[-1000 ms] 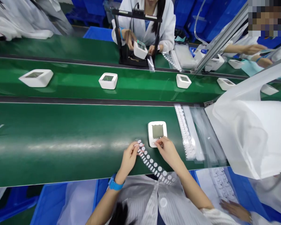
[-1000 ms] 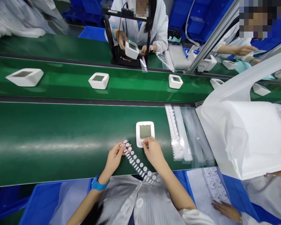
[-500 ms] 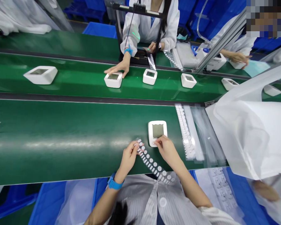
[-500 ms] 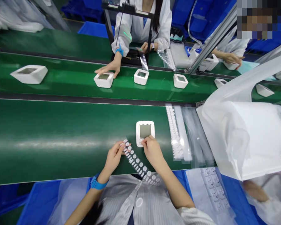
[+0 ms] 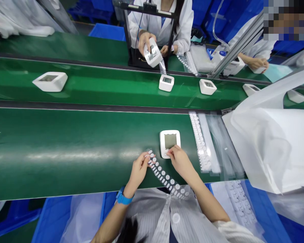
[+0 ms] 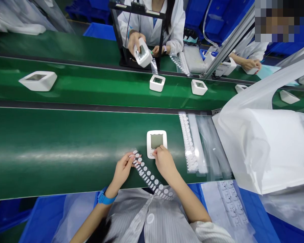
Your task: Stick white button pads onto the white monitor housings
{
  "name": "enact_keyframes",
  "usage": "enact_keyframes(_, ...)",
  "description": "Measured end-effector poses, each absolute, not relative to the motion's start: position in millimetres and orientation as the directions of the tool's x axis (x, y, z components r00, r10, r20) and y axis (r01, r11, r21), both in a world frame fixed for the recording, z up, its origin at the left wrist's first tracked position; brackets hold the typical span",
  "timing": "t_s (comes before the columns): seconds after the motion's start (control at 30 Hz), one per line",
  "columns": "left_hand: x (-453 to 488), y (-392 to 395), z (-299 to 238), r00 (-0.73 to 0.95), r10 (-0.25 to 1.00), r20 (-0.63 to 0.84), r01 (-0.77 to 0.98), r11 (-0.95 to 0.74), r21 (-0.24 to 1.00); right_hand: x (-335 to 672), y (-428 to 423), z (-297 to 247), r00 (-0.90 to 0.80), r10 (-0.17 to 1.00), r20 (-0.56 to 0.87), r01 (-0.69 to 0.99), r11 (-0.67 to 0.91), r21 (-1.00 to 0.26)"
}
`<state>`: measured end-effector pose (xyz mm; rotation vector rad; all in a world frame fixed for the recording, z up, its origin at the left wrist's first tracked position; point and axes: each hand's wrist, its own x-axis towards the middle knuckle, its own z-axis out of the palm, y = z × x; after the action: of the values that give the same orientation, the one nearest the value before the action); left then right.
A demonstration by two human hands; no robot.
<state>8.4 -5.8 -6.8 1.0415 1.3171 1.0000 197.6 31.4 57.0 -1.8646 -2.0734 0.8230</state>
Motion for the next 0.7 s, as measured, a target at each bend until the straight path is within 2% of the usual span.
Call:
enact_keyframes(0.4, 8.8, -6.3, -6.2, 0.019, 0.97, -0.242, 0.024, 0.241, 0.97, 195.1, 25.5, 46.2, -0.195, 0.975, -0.111, 0.878, 0.122, -0.463)
enact_keyframes(0.7, 8.7, -6.4, -7.1, 0.023, 0.968, -0.248, 0.006, 0.248, 0.969, 198.2, 22.2, 39.9, -0.187, 0.981, -0.041, 0.843, 0.139, -0.519)
